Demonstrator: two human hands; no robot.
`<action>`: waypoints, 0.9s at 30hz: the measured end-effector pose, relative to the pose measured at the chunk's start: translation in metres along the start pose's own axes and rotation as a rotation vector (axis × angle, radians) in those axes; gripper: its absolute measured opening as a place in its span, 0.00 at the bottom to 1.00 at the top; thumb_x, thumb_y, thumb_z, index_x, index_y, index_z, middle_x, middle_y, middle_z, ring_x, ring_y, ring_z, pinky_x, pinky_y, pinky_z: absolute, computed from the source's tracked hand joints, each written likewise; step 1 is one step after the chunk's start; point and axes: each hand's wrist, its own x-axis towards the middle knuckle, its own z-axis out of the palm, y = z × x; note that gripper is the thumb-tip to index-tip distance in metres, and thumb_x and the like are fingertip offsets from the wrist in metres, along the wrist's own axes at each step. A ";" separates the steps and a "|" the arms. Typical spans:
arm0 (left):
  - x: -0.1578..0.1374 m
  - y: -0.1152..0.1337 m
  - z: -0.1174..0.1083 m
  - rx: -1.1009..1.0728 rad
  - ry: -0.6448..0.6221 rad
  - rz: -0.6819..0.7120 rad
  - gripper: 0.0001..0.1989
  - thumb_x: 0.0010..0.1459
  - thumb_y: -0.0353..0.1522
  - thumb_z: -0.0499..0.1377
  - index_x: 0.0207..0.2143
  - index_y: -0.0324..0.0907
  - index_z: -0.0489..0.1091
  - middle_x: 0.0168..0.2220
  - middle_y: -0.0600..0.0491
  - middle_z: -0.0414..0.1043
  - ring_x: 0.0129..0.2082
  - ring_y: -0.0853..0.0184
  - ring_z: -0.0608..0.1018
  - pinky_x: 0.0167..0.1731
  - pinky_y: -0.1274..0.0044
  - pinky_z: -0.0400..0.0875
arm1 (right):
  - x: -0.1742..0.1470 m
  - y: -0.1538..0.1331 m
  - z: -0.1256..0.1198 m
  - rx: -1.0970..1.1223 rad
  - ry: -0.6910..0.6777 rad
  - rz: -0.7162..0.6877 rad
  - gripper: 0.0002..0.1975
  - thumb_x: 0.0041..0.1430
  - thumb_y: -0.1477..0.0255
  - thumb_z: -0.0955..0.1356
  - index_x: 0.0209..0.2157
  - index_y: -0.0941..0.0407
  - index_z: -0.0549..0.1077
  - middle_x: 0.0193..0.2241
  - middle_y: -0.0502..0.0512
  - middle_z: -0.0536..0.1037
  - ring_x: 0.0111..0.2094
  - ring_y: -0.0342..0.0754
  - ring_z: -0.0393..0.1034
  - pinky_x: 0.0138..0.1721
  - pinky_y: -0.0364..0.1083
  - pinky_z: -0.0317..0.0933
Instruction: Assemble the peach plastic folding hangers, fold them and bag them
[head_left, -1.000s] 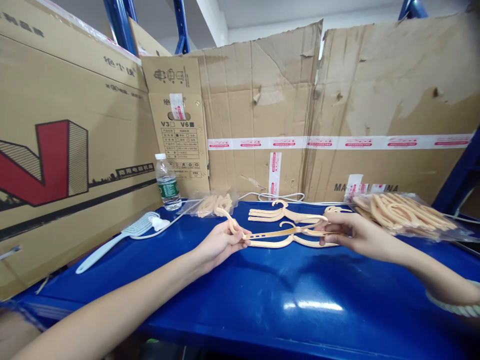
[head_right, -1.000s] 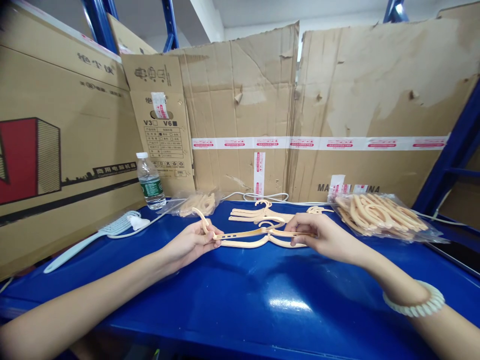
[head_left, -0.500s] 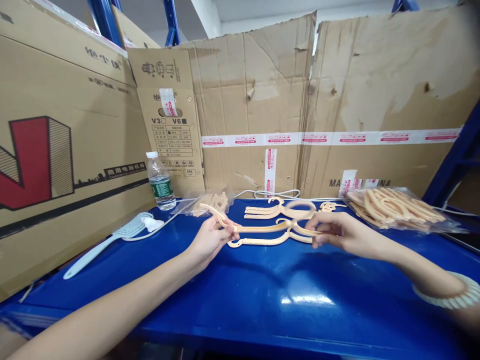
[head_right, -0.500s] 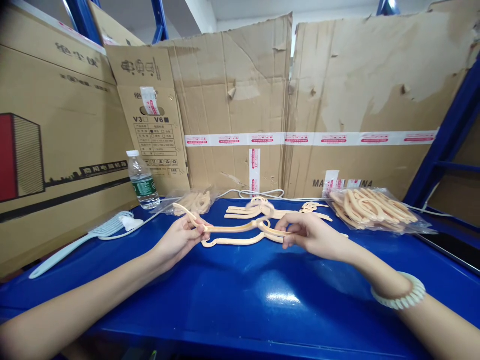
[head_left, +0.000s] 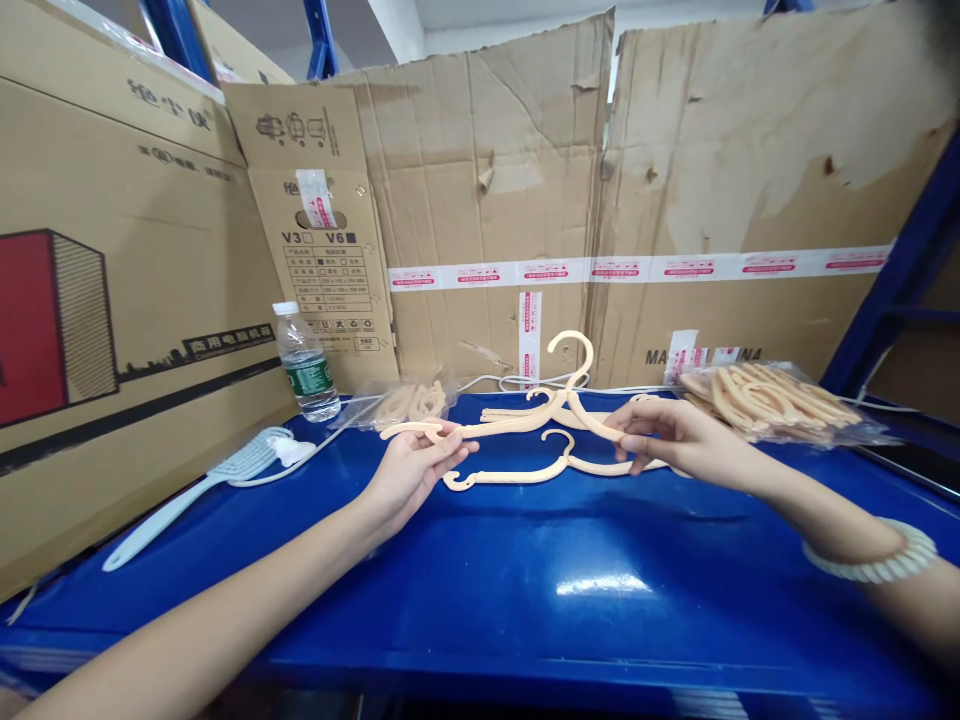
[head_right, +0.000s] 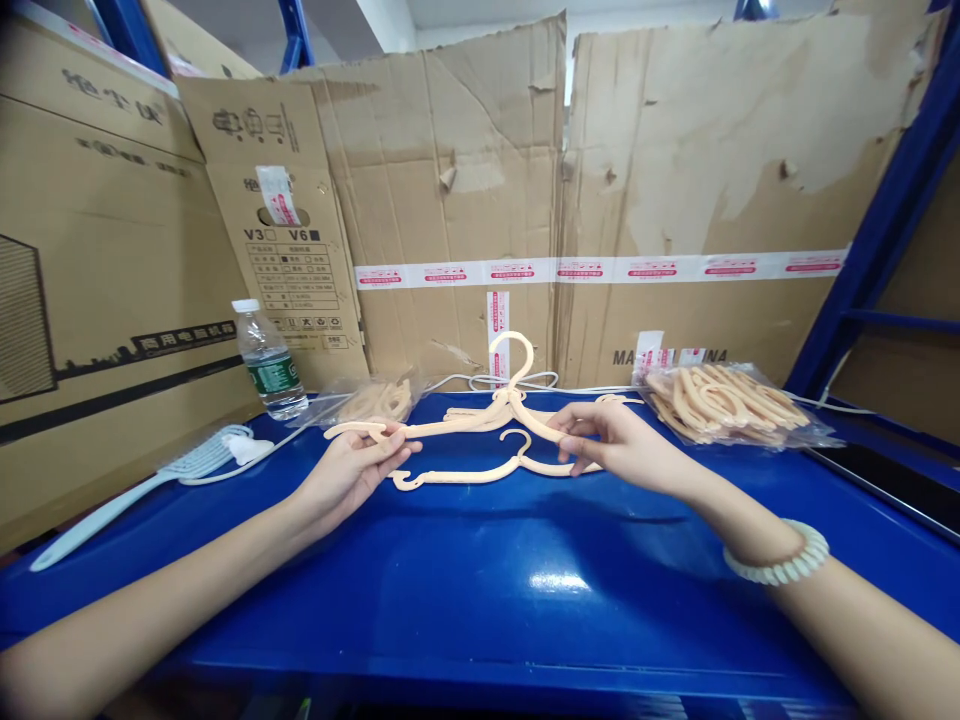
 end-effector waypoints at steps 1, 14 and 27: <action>-0.001 0.001 0.000 0.028 -0.022 -0.037 0.08 0.49 0.27 0.67 0.32 0.36 0.71 0.33 0.49 0.77 0.30 0.70 0.79 0.32 0.82 0.73 | 0.000 -0.002 -0.002 -0.006 0.040 0.004 0.22 0.50 0.55 0.71 0.40 0.57 0.72 0.28 0.54 0.76 0.32 0.49 0.72 0.34 0.49 0.72; -0.043 -0.001 0.011 1.339 -0.817 0.816 0.09 0.57 0.26 0.56 0.35 0.44 0.75 0.29 0.47 0.75 0.26 0.64 0.74 0.27 0.76 0.59 | 0.002 0.017 -0.011 0.034 -0.135 0.104 0.22 0.48 0.57 0.72 0.39 0.58 0.72 0.26 0.50 0.74 0.27 0.46 0.72 0.34 0.49 0.71; -0.039 0.002 0.014 1.558 -0.790 1.043 0.06 0.59 0.27 0.54 0.32 0.42 0.70 0.25 0.51 0.72 0.22 0.67 0.71 0.23 0.75 0.55 | -0.004 0.014 -0.012 -0.597 -0.225 -0.018 0.08 0.50 0.72 0.67 0.29 0.57 0.78 0.27 0.52 0.80 0.28 0.47 0.72 0.30 0.43 0.63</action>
